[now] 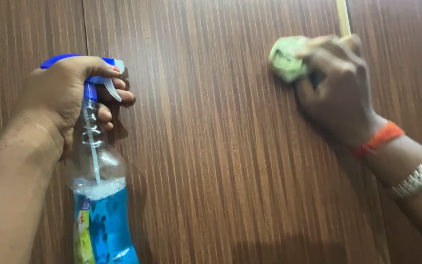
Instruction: The person cleans the surface of a wooden cabinet by spraying a liquid from a blue bottle and rubbing the area with a light green cloth.
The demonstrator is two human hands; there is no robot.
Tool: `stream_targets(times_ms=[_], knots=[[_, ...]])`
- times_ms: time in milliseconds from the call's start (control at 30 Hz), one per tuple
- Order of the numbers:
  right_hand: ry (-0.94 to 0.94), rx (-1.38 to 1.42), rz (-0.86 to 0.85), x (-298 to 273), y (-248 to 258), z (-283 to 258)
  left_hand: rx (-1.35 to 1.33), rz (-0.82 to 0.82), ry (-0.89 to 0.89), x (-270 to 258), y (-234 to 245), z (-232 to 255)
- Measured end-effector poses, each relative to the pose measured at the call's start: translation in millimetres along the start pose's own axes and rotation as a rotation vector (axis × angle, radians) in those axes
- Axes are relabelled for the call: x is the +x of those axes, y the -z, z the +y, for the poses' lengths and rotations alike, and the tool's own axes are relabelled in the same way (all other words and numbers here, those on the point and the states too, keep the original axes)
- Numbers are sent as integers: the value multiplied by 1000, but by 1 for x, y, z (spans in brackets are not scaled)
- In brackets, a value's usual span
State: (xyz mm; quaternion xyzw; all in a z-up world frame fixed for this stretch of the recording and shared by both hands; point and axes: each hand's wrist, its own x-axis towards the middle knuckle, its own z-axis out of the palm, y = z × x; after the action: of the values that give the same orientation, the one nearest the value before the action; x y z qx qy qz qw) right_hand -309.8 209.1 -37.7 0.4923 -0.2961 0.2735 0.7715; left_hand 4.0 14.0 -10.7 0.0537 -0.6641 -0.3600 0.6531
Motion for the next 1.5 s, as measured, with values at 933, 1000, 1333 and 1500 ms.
stream_targets(times_ms=[933,1000,1333,1500], knots=[[-326,-33,62,67,-53,-11,88,10,-163,10,4,-12],[-363,3,78,77,-71,-20,101,-2,-198,10,4,-11],[-129,204,89,81,-83,-158,-85,-64,-59,22,11,-19],[30,311,-16,58,-58,-137,20,-36,22,20,13,-22]])
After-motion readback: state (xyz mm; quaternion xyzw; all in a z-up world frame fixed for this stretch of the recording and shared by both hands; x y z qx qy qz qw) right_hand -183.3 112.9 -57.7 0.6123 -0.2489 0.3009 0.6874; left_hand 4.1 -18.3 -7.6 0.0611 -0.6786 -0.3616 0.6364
